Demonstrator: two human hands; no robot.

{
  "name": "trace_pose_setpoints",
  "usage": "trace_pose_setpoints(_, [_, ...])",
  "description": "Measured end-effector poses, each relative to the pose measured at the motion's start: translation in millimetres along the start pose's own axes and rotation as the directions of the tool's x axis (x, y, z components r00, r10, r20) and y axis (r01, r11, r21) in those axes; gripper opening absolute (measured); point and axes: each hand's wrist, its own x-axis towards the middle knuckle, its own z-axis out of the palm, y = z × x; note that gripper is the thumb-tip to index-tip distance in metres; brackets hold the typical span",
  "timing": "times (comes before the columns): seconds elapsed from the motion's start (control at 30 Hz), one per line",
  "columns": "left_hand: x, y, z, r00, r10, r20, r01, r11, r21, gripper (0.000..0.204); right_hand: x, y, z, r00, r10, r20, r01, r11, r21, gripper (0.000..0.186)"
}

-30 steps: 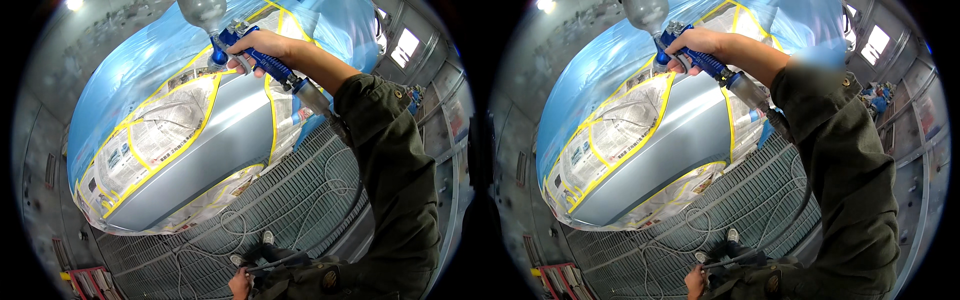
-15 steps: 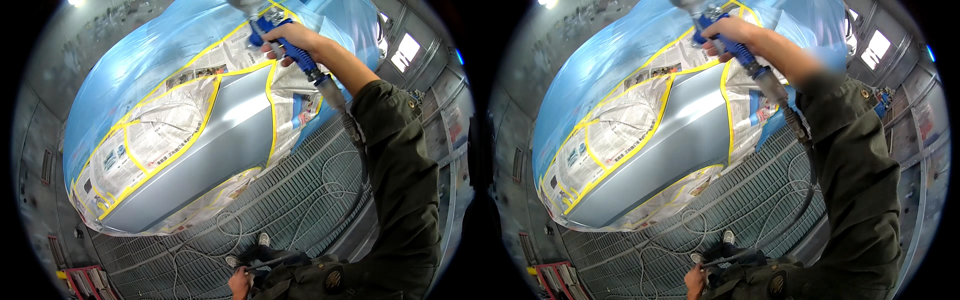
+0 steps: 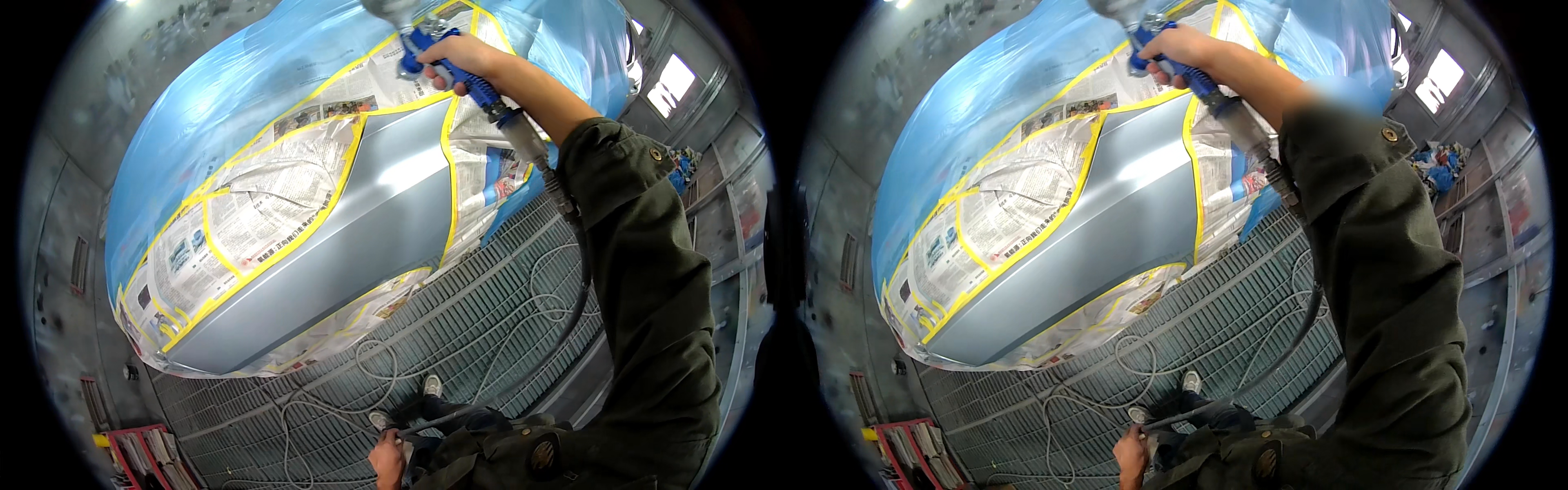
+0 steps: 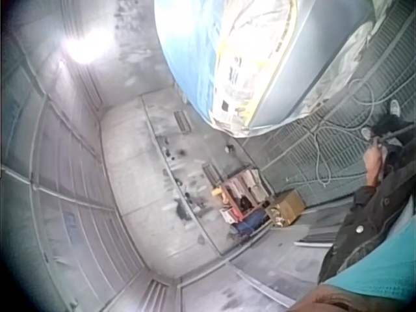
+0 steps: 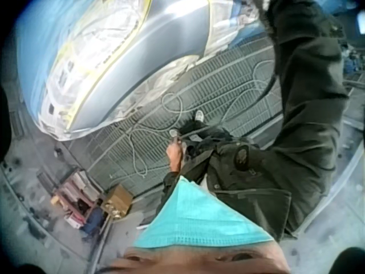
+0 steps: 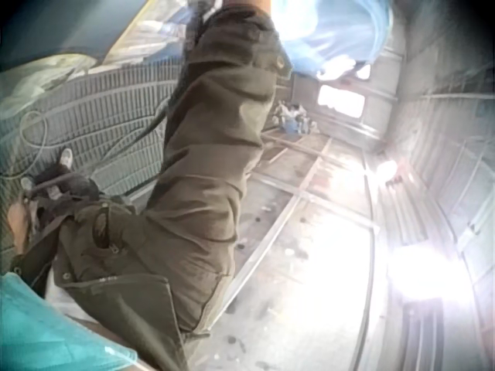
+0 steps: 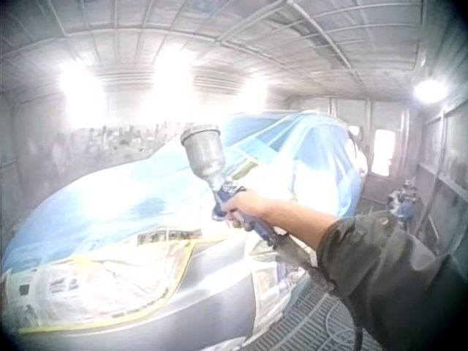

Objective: The person wipes a car's hood with a cloth and then uses a spray gun to apply paint. They move around the vehicle to cover different areas, including the rear bumper, and briefly exit the booth before returning to continue painting.

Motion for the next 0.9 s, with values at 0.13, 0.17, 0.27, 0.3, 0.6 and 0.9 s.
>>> trace_pose_setpoints(0.13, [1,1,4,0.998,0.065,0.02,-0.065,0.998,-0.016,0.019,-7,13,-27,0.977,-0.027,-0.213,0.0,0.992,-0.127,0.022])
trace_pose_setpoints(0.17, [1,2,5,0.998,0.062,0.029,-0.062,0.998,-0.012,0.019,-12,15,-30,0.962,-0.05,-0.267,0.004,0.985,-0.17,0.023])
trace_pose_setpoints(0.27, [-1,-1,5,0.999,0.025,0.047,-0.025,1.0,0.002,0.018,-40,21,-19,0.99,-0.035,-0.134,0.031,0.999,-0.033,0.03])
trace_pose_setpoints(0.3, [-3,-5,8,0.999,-0.001,0.045,0.001,1.0,0.002,0.019,-50,22,-10,0.999,-0.038,-0.022,0.039,0.997,0.061,0.031])
trace_pose_setpoints(0.6, [-10,-13,6,0.998,-0.058,0.039,0.055,0.996,0.066,0.022,-94,52,31,0.964,0.005,0.264,-0.051,0.985,0.167,0.017])
trace_pose_setpoints(0.9, [-13,2,3,0.998,-0.039,0.04,0.038,0.999,0.037,0.018,-89,92,-27,0.959,0.025,-0.281,-0.033,0.999,-0.024,0.019])
